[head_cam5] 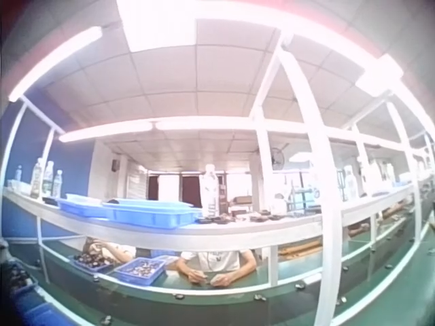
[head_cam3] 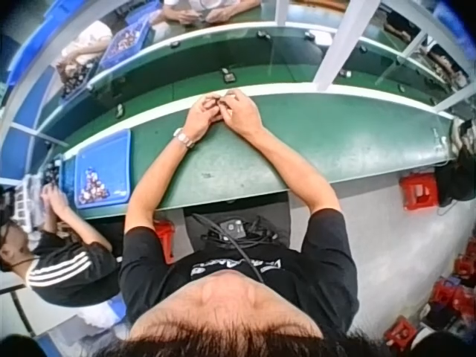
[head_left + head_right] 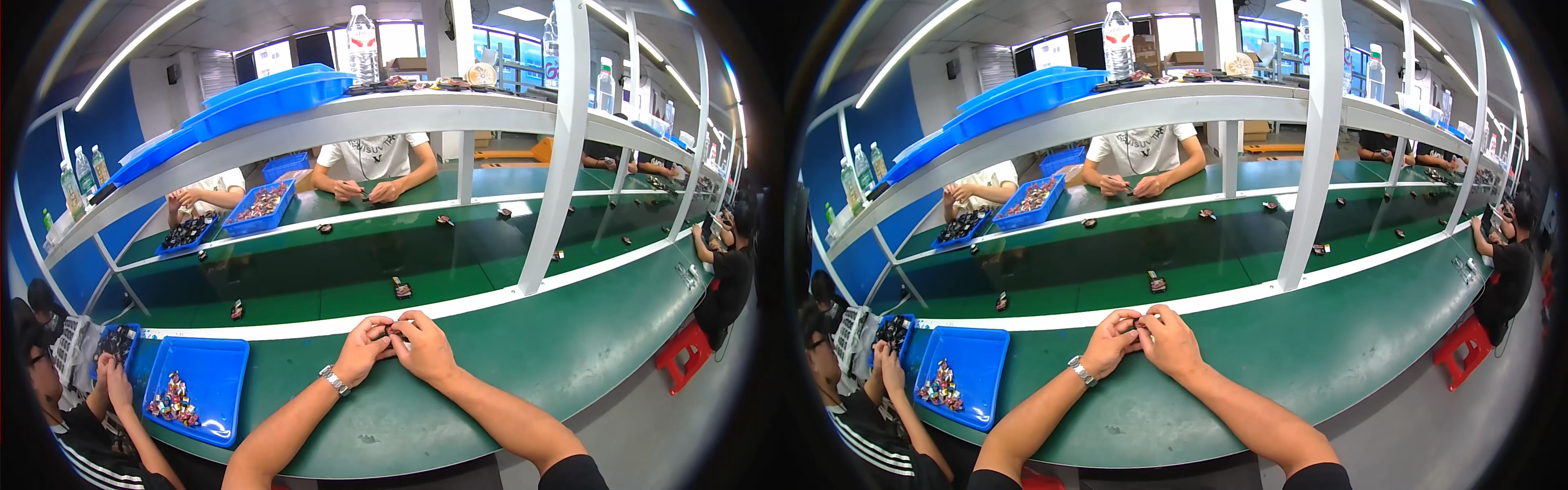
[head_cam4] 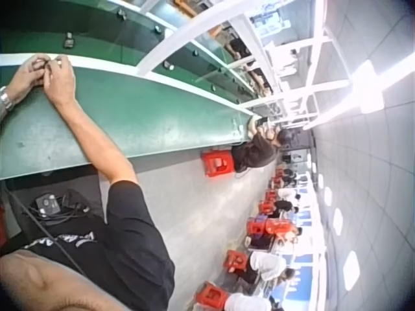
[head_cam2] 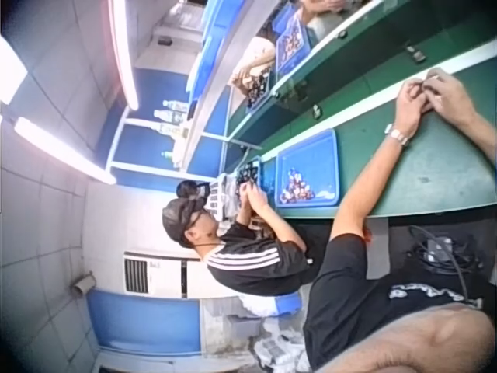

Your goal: Assembling small electronic or mechanical components on a factory production line.

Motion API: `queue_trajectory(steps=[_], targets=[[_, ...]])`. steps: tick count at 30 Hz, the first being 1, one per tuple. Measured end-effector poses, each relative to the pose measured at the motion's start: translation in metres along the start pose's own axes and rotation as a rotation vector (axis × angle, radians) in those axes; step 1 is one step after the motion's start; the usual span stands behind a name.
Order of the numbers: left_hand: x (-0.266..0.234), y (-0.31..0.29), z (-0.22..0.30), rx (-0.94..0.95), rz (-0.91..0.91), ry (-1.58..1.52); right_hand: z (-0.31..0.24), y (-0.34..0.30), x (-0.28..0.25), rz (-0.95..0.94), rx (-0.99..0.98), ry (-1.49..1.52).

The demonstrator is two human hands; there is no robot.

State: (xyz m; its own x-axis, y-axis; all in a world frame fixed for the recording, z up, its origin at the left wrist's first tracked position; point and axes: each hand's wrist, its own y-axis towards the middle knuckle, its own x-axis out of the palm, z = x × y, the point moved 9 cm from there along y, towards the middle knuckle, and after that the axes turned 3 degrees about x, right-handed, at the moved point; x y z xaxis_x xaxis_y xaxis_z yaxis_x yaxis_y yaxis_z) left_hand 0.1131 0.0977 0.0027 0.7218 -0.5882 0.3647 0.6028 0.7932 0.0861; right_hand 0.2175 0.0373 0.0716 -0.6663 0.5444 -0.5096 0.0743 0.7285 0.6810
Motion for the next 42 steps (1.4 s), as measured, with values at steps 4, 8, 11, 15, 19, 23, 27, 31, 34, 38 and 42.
queue_trajectory(steps=[4,8,11,15,19,23,27,31,34,38,42], targets=[[-0.009,0.003,0.003,-0.024,-0.006,-0.06,-0.009,0.003,0.005,-0.033,-0.009,0.044],[-0.005,0.002,0.011,-0.025,0.0,-0.189,0.023,0.023,0.016,-0.052,0.043,0.085],[-0.017,0.004,0.021,0.103,0.125,0.033,0.1,0.051,0.004,0.157,0.167,-0.085],[-0.048,0.009,0.023,0.136,0.227,0.11,0.168,0.063,-0.01,0.14,0.407,-0.295],[-0.064,0.009,0.028,0.163,0.292,0.12,0.121,0.069,-0.014,0.245,0.199,-0.583],[-0.053,0.018,0.023,0.156,0.274,0.185,0.108,0.064,0.021,0.091,0.188,-0.51],[-0.064,0.013,0.028,0.159,0.344,0.247,0.124,0.064,0.047,-0.023,0.34,-0.422],[-0.081,0.019,0.019,0.163,0.356,0.25,0.11,0.054,0.03,0.082,0.231,0.044],[-0.083,0.018,0.022,0.137,0.341,0.226,0.07,0.031,0.03,-0.086,0.216,0.304],[-0.074,0.007,0.027,-0.077,0.183,0.212,0.015,0.025,0.044,-0.347,0.015,0.417],[-0.041,0.008,0.017,-0.136,-0.219,0.2,0.01,0.021,0.042,-0.457,-0.074,0.375]])
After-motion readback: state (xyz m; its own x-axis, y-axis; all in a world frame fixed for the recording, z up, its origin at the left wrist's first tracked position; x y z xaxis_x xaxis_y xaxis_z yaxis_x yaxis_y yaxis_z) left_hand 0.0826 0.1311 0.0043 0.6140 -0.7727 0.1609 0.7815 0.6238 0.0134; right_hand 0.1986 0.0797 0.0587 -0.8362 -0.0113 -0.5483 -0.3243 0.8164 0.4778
